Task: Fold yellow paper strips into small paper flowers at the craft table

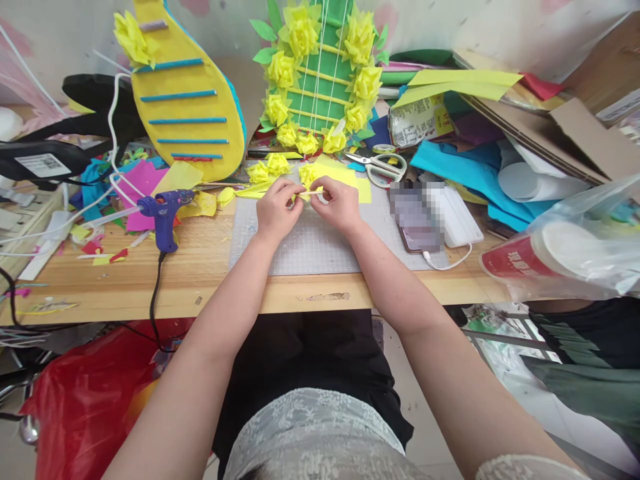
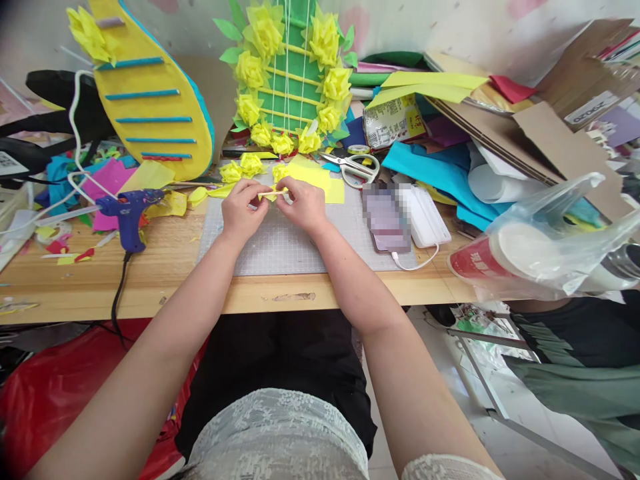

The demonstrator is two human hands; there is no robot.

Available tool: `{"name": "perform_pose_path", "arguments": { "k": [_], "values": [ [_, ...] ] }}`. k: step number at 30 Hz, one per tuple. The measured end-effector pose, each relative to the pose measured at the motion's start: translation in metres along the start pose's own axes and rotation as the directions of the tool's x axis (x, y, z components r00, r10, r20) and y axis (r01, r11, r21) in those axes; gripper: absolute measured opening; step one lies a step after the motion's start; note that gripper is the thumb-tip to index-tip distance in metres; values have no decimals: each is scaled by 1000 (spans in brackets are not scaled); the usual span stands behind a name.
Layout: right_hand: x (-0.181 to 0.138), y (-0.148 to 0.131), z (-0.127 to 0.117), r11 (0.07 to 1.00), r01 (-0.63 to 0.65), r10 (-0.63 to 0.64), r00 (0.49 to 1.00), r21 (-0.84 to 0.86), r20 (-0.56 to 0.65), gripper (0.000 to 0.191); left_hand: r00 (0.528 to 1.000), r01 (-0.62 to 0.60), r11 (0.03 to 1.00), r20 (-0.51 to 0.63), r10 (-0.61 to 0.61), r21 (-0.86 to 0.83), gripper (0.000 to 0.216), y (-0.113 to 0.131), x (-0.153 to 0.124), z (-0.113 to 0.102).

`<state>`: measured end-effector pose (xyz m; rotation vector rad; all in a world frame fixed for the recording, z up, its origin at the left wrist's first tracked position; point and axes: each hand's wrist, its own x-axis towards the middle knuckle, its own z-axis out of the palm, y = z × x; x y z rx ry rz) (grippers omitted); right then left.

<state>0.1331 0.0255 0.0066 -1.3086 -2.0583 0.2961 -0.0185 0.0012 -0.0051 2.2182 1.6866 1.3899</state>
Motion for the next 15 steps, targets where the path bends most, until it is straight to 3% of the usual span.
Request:
{"name": "perform_pose_path", "arguments": {
  "k": [7,15],
  "values": [
    [2,-7,1,987,58,-45,995,-148,88,26,999,42,998,-12,-43,-50,17,-3,-2,4],
    [1,-4,-1,999,-11,15,995,-47,94,25,1000,5,999,-30,-7,-47,16,-15,-3,9]
  ]
}}
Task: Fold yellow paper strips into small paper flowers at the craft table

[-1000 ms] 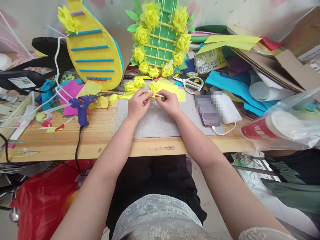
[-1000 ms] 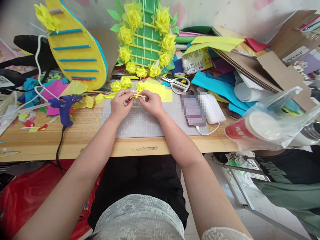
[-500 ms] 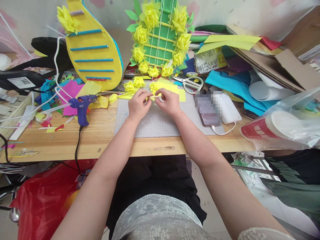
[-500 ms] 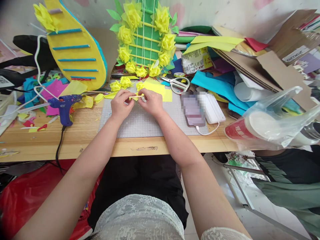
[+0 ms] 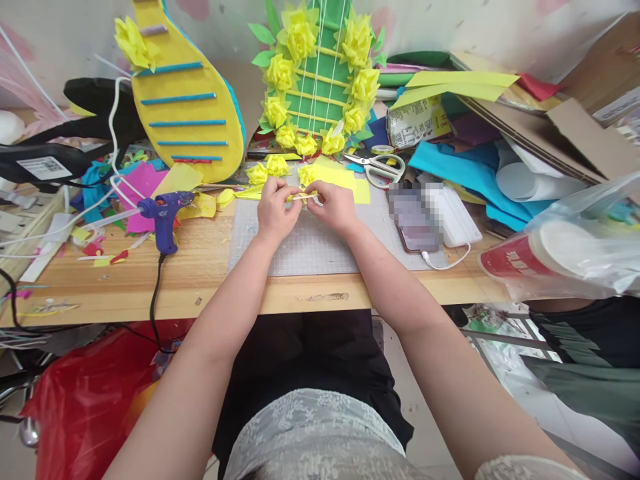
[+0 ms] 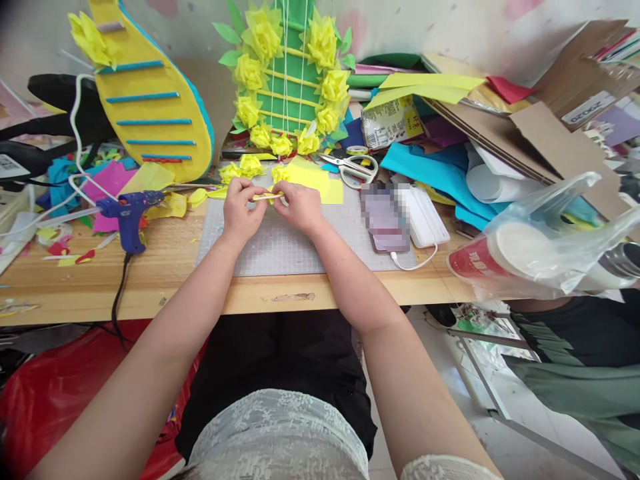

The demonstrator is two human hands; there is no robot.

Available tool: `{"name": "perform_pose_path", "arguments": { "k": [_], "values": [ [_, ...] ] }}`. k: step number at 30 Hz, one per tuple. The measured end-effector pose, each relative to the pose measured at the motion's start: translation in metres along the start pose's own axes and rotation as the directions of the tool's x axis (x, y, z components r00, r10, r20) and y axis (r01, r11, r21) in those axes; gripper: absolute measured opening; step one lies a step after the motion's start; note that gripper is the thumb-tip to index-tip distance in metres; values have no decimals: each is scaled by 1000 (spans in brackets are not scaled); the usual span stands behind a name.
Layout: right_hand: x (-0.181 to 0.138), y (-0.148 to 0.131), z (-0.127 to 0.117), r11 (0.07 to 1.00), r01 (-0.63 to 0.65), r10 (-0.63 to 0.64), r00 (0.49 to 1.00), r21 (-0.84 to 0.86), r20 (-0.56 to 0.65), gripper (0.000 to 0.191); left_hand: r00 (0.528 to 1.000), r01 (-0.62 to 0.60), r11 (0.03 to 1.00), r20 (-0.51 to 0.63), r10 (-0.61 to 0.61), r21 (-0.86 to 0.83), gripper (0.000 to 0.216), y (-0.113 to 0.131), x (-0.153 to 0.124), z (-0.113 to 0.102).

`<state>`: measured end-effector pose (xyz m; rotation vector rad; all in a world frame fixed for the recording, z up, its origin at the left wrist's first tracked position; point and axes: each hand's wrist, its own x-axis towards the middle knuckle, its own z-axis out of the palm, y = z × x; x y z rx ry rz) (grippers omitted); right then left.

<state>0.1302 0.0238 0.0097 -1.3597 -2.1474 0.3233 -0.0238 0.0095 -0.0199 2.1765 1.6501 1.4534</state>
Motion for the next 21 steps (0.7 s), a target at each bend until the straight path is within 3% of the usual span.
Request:
{"name": "perform_pose_path", "arguments": {
  "k": [5,21],
  "values": [
    [-1,2,-4,990,-24,18,999,141,47,25,999,-30,999,-14,30,-17,20,-2,1,0],
    [0,10,-5,968,-23,-18,987,249,162,24,998,69,998,4,-69,-1,10,4,1,-7]
  ]
}}
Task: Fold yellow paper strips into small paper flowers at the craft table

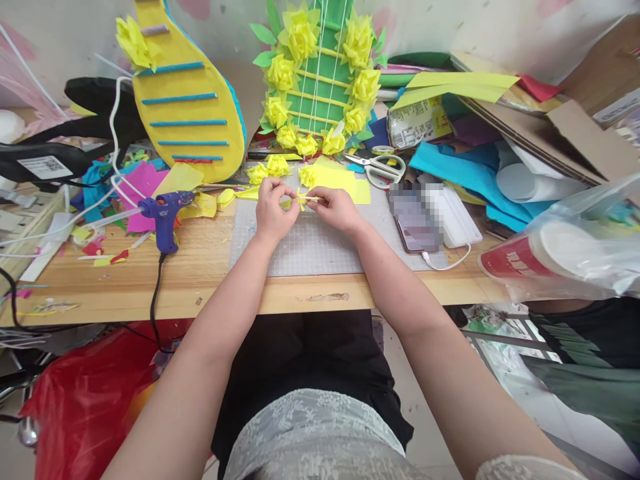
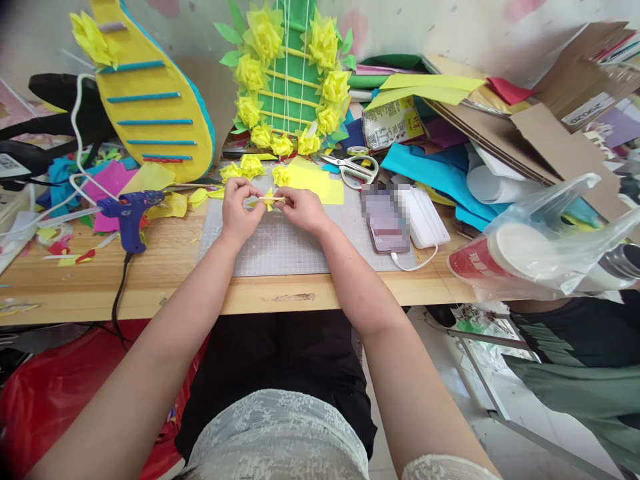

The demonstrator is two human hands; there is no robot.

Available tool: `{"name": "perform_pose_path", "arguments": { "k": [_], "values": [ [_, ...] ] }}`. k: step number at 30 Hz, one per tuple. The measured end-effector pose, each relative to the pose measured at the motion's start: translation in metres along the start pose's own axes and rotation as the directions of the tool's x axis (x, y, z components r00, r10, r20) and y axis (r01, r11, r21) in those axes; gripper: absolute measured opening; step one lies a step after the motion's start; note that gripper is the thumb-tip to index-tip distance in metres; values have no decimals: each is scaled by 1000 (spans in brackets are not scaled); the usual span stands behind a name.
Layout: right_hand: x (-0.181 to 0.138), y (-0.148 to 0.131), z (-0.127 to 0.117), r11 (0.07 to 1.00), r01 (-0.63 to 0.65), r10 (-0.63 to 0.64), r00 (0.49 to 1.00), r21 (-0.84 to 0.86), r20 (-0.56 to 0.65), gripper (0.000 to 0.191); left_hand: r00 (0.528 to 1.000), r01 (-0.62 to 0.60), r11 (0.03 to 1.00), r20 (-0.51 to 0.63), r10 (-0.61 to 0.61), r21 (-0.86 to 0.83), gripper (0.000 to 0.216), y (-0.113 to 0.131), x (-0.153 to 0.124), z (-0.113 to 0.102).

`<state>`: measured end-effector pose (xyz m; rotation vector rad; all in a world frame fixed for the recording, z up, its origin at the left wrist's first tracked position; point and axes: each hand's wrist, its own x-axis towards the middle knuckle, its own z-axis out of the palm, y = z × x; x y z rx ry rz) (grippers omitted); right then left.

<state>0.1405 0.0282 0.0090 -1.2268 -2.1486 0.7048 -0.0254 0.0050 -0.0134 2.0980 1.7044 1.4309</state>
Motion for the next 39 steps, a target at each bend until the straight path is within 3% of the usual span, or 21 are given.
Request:
{"name": "perform_pose_path", "arguments": {
  "k": [10,15,20,28,35,39],
  "values": [
    [0,-1,1,988,-29,26,999,154,25,25,995,98,988,25,-96,-119,10,-7,1,9],
    [4,1,5,973,-96,111,992,208,-60,21,997,32,998,-68,-36,-61,4,-7,2,-2],
    [8,5,3,951,-75,114,987,301,-114,16,998,-14,1000,-53,13,-19,20,-8,1,-2],
    [6,1,-4,937,-31,47,998,349,-38,14,999,-14,998,-34,12,-58,28,-12,2,8],
    [7,9,-10,931,-85,77,996,356,37,15,996,-27,998,81,31,-53,26,-19,3,7],
    [7,11,-11,923,-95,75,995,373,67,15,996,-38,999,83,40,-20,32,-23,4,2]
  ]
}}
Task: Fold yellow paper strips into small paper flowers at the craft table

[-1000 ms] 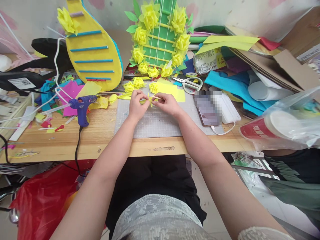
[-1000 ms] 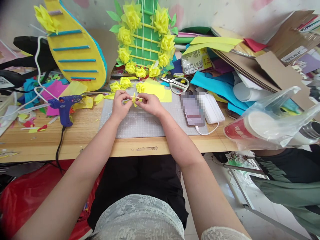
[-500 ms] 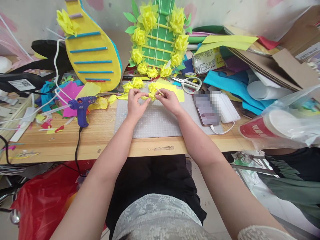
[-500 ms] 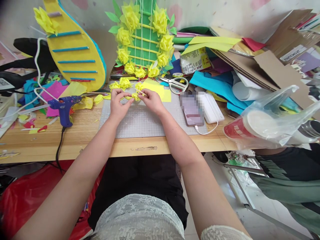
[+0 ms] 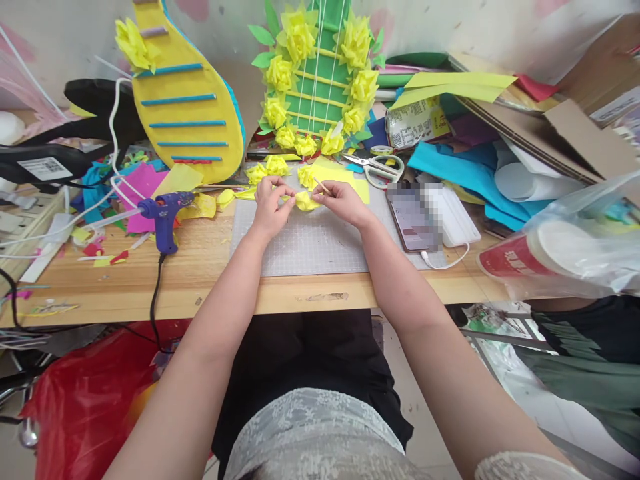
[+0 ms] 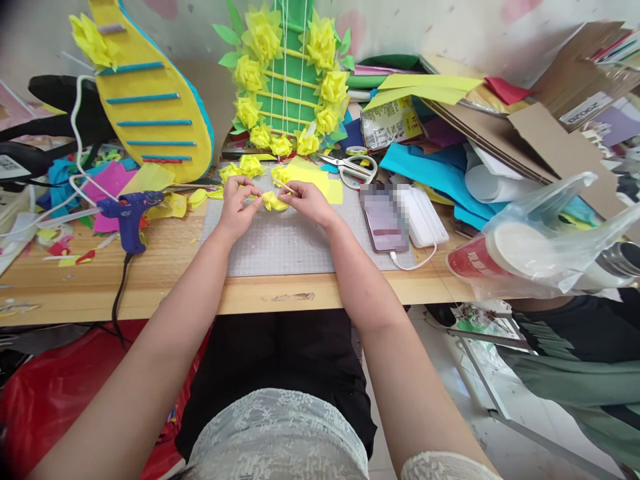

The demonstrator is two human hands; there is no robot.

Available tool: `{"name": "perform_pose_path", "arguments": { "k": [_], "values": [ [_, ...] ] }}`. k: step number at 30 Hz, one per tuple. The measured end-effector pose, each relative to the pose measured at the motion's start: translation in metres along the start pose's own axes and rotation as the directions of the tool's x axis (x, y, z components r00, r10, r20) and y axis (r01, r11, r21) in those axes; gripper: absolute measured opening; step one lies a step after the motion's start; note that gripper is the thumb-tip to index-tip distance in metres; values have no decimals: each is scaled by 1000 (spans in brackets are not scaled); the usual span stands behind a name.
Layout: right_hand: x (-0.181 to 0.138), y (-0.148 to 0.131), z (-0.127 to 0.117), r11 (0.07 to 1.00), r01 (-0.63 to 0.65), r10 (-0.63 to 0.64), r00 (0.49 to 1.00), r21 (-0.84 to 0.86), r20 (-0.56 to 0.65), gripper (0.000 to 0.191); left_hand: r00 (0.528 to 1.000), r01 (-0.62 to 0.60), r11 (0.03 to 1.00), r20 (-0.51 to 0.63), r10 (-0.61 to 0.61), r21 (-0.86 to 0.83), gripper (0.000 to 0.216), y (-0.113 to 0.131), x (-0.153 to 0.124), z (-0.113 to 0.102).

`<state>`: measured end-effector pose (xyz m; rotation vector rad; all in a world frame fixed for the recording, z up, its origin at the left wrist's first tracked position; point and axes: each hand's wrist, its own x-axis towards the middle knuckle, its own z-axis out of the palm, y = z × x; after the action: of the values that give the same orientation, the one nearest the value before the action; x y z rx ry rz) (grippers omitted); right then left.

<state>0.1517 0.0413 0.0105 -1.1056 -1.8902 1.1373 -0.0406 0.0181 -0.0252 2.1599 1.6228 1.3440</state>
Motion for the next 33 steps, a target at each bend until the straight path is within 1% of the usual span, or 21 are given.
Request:
{"name": "perform_pose_path", "arguments": {
  "k": [3,8,12,14,16,18,20,23,26,31,33],
  "values": [
    [-1,-3,1,1000,-2,2,1000,1,-15,15,1000,-4,1000,-26,4,18,36,0,0,-2],
    [-5,-9,4,1000,10,-10,1000,-1,-19,19,999,-40,999,-27,40,14,38,2,-2,2],
    [-4,-9,10,999,-9,9,1000,-52,2,14,999,-24,999,-41,25,36,35,3,-2,3],
    [-4,-9,14,994,-15,9,998,-104,-58,12,996,-4,999,-86,9,50,31,7,-2,0],
    [-5,-10,17,984,-24,-6,986,-178,-166,12,990,1,999,-144,5,41,28,14,-2,-4],
    [-6,-11,19,966,-36,-31,967,-256,-253,12,985,-16,1000,-170,18,10,23,23,-2,-6],
    [-7,-12,21,949,-36,-54,961,-314,-272,12,989,-46,999,-143,42,-22,22,30,-2,-5],
    [-9,-14,23,937,-14,-76,967,-349,-242,13,994,-42,998,-98,37,-47,16,35,-2,-2],
    [-8,-13,23,952,-3,-68,973,-307,-220,14,996,37,998,-80,-42,-57,10,37,-2,1],
    [-2,-8,21,995,-50,33,980,-85,-195,12,981,175,983,-71,-179,-52,12,39,-2,1],
    [-1,-6,21,996,-59,46,979,-61,-197,11,974,220,975,-36,-222,-44,11,39,-2,0]
  ]
}}
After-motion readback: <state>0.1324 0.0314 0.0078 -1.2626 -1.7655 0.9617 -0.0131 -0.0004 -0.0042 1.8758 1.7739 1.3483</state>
